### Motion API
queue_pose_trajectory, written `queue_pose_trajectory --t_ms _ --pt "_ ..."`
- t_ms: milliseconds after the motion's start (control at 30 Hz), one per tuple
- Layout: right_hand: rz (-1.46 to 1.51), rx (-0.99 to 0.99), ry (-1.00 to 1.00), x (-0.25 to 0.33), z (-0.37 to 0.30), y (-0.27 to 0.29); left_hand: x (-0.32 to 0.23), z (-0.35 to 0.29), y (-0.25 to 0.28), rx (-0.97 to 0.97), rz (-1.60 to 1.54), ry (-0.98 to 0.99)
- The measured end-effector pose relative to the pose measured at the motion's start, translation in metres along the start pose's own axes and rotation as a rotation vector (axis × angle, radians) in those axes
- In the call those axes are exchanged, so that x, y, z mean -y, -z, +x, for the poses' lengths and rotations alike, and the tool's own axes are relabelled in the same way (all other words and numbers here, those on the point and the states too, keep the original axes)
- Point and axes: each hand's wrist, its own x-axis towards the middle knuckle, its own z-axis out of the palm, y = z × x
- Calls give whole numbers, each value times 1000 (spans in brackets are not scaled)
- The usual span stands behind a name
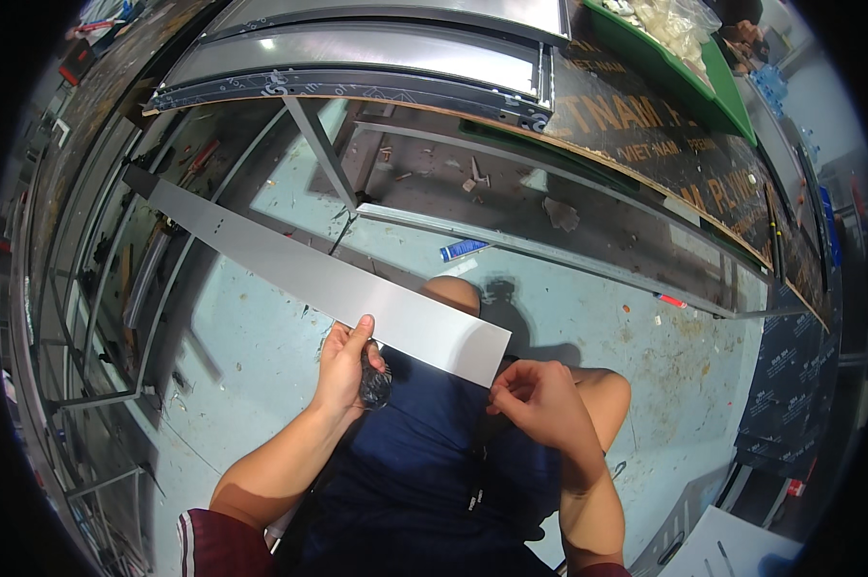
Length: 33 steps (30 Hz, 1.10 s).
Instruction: The person sits on a chair and assembles a metal frame by hand, attaching small black components to the edges of a long metal bar. They repeatedly position the bar on their lap, insert the components, and adjust the assembly while other workers operate in the background.
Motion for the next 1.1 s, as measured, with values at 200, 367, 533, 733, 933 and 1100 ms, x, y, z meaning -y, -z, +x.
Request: queue_pose_trajectory --t_ms 200,367,533,733,933,1100 --pt "-84 32 16 3 8 3 -2 -3 -1 32 -13 17" --pt "19 61 -55 -6 15 0 0 0 1 24 -33 39" --pt "215 -52 -48 -21 13 -15 1 1 0 25 -35 42" --pt "389 -36 -20 -32 12 -14 -4 -4 -3 14 -42 55" --pt "497 -12 -20 -38 5 -10 -6 -4 -3 3 -47 44" --pt "343 8 -10 -34 -1 -10 -5 -3 -2 -12 -49 63"
